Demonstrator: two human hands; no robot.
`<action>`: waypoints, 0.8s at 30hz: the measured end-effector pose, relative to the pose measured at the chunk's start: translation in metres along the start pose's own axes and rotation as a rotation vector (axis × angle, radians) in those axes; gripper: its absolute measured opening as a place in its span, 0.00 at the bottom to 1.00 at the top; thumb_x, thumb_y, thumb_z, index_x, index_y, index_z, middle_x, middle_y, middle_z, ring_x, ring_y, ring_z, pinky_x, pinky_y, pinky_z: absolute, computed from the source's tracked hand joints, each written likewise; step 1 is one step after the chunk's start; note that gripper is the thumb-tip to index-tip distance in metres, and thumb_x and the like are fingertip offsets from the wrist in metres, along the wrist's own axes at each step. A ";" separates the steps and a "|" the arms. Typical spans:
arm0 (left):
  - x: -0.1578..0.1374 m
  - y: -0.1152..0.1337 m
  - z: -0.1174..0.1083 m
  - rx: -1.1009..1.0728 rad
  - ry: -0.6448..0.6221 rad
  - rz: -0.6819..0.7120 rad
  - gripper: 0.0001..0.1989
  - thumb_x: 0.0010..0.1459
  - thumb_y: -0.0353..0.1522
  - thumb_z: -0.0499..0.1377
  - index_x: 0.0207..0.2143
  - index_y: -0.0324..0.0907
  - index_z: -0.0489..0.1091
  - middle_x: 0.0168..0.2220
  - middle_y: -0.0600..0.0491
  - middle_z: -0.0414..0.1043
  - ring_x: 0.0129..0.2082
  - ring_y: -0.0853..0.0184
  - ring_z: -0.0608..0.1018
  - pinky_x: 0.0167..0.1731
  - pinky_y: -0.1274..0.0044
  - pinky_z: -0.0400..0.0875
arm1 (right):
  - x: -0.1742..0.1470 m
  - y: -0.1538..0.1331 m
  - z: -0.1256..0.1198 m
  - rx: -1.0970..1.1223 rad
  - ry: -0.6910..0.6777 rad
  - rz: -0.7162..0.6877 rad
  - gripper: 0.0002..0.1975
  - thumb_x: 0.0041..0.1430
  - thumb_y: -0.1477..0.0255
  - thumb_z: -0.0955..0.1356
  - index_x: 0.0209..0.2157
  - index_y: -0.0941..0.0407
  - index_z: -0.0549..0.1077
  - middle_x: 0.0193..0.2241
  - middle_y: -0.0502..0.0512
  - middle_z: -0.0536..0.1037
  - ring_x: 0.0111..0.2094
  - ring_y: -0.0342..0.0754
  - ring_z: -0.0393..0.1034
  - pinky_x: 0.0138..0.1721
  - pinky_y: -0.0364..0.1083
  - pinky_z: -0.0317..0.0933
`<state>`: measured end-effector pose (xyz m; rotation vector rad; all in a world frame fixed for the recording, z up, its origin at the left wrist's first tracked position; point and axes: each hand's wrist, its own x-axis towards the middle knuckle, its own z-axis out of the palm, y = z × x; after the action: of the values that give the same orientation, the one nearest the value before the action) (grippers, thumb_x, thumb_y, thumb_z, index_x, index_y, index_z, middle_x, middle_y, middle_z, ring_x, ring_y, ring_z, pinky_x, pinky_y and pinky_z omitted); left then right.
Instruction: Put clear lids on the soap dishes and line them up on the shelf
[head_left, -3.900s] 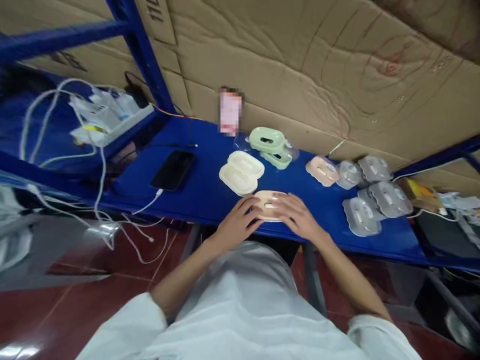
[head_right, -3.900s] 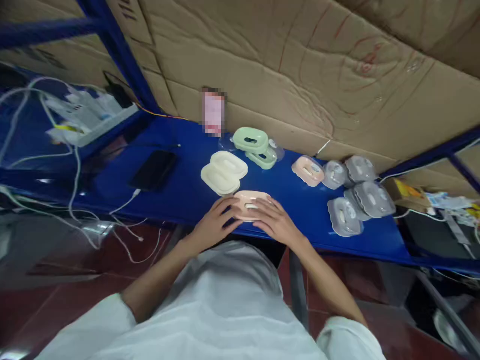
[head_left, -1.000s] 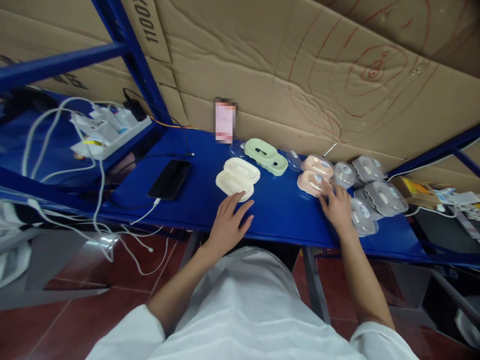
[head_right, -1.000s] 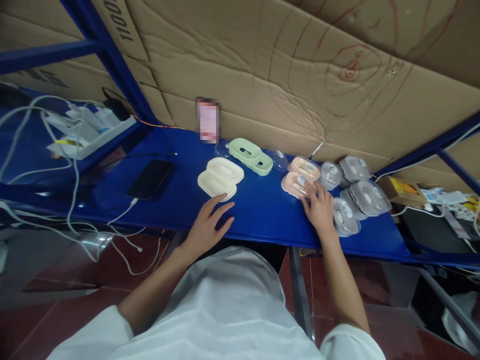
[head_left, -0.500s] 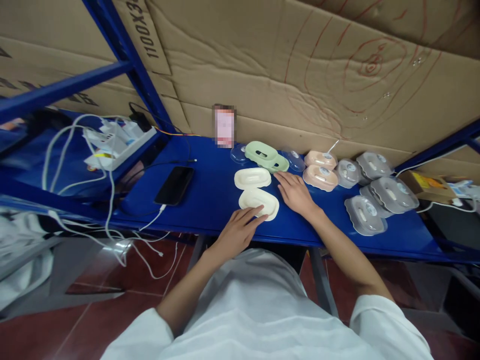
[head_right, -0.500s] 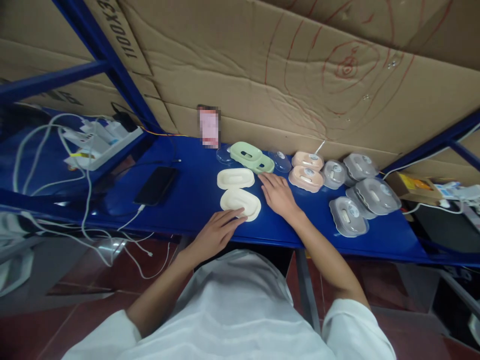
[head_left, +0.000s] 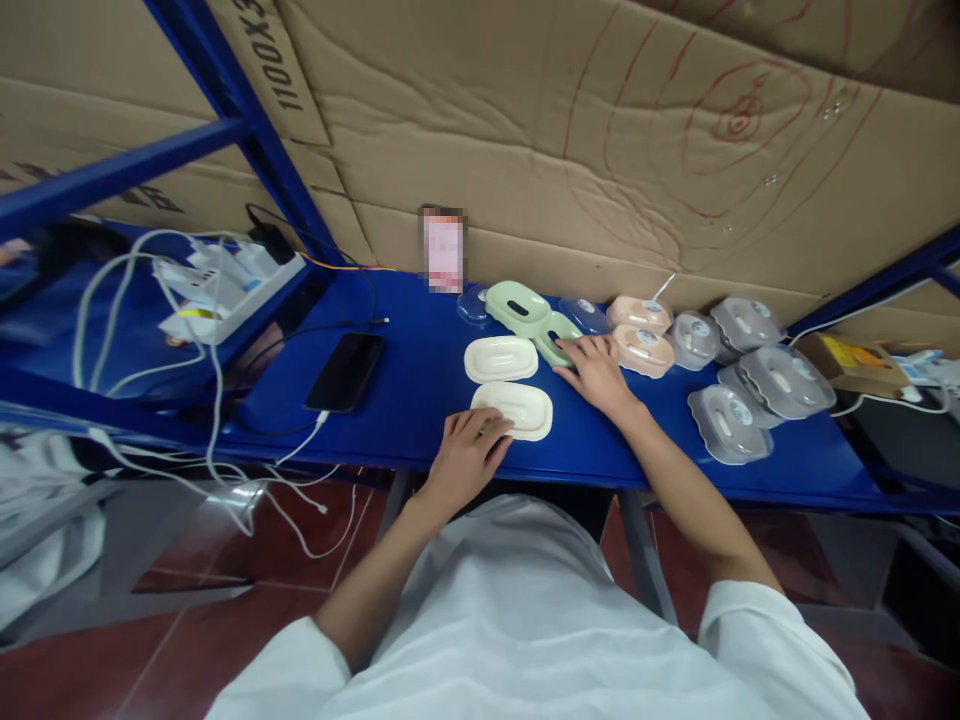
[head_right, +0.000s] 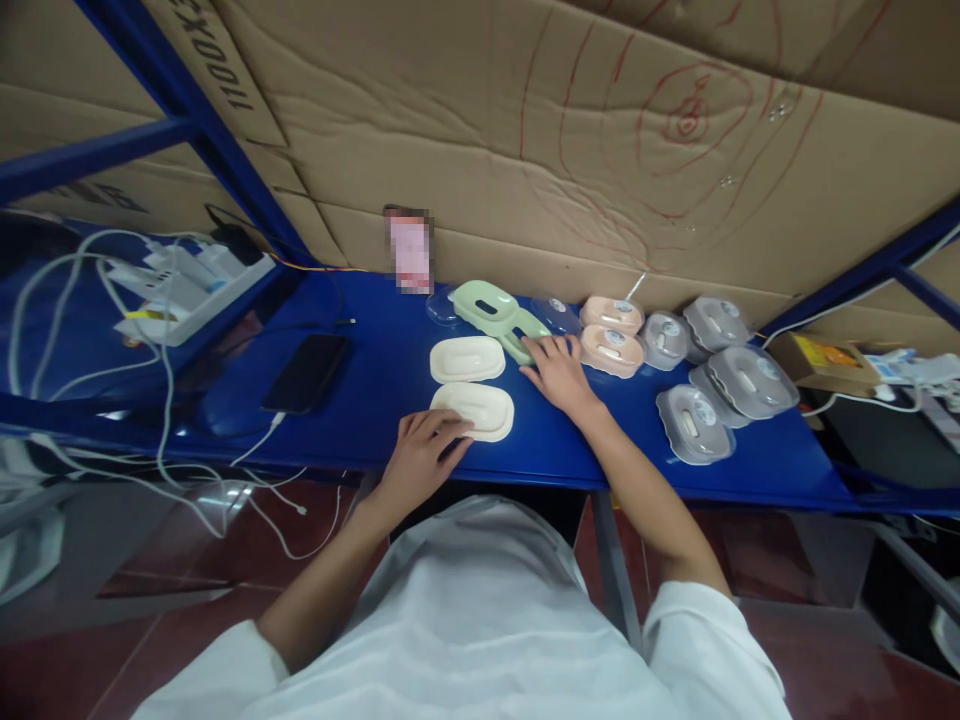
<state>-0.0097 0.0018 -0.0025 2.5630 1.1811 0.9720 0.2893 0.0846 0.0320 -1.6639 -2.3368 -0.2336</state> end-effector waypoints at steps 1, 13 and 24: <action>0.000 -0.001 0.000 -0.015 0.002 0.017 0.10 0.73 0.31 0.60 0.53 0.45 0.78 0.54 0.46 0.79 0.55 0.56 0.79 0.53 0.64 0.70 | -0.002 -0.003 -0.005 -0.003 0.002 0.003 0.23 0.76 0.59 0.64 0.63 0.56 0.76 0.53 0.66 0.80 0.58 0.64 0.68 0.66 0.66 0.54; -0.005 -0.006 0.007 -0.097 -0.038 0.071 0.10 0.74 0.31 0.59 0.53 0.46 0.77 0.51 0.47 0.80 0.52 0.59 0.81 0.52 0.65 0.75 | -0.095 0.000 -0.042 0.086 0.055 0.123 0.16 0.75 0.67 0.65 0.57 0.55 0.79 0.55 0.61 0.82 0.58 0.62 0.74 0.60 0.63 0.64; -0.004 -0.014 -0.003 0.004 0.045 0.025 0.23 0.71 0.35 0.63 0.66 0.51 0.70 0.75 0.43 0.60 0.75 0.46 0.64 0.72 0.46 0.59 | -0.098 -0.066 -0.015 0.444 0.014 -0.255 0.22 0.77 0.72 0.63 0.67 0.50 0.72 0.63 0.57 0.78 0.69 0.53 0.68 0.71 0.61 0.65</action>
<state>-0.0219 0.0082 -0.0072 2.5778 1.1666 1.0382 0.2593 -0.0294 0.0181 -1.1541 -2.3644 0.2127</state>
